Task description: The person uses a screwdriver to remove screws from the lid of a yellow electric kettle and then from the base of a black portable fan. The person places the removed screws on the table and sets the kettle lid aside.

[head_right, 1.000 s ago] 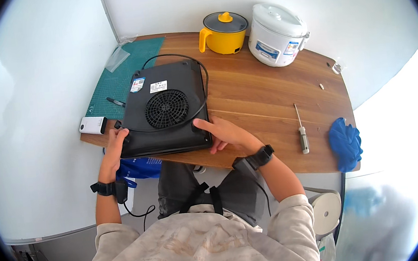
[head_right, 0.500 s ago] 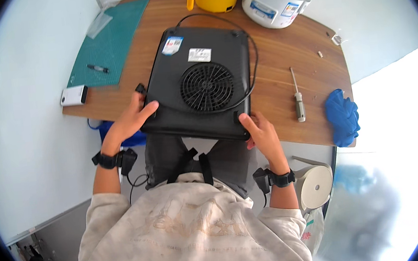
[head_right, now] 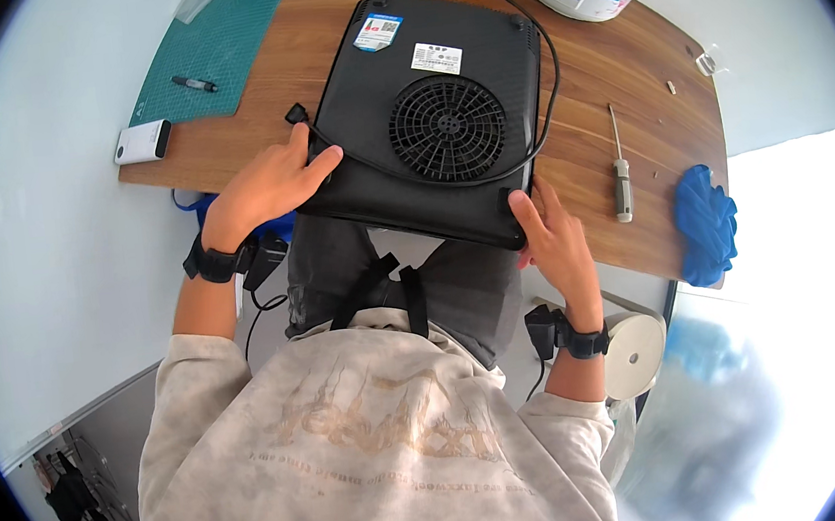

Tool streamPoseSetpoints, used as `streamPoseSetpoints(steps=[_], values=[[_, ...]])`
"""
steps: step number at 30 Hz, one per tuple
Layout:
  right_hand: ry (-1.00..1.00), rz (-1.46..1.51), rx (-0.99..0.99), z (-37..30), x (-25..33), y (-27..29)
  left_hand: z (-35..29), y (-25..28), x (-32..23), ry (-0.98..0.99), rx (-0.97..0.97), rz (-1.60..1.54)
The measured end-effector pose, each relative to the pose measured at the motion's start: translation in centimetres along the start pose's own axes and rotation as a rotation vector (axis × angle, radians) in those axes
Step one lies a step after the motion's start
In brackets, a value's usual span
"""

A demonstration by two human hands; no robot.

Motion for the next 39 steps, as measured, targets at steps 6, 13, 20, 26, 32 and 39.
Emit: streamPoseSetpoints(steps=[6, 13, 20, 26, 32, 39], values=[[0.027, -0.039, 0.008, 0.1, -0.1, -0.1, -0.2, 0.1, -0.3, 0.014, -0.062, 0.074], [0.03, -0.199, -0.004, 0.9, 1.2, 0.1, -0.9, -1.2, -0.4, -0.121, -0.235, 0.056], [0.031, -0.228, -0.006, 1.3, 1.0, 0.8, -0.4, -1.0, -1.1, -0.061, -0.188, 0.097], [0.045, -0.227, 0.038, 1.3, 1.1, 1.1, -0.6, -0.6, -1.2, -0.065, -0.185, 0.115], [0.062, -0.224, 0.073, 1.7, 0.8, 1.7, -0.1, -0.9, -0.7, -0.098, -0.219, 0.134], [0.034, -0.218, 0.026, 1.3, 1.0, 1.3, -0.2, -0.4, -0.8, -0.114, -0.236, 0.029]])
Point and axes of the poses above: each hand's wrist, its own z-axis towards the middle knuckle, its own y-axis out of the back of the hand, x = y × z, the point moved 1 cm from there along z, towards the middle knuckle, and after that the axes turned 9 degrees about x, right-handed, at the moved point
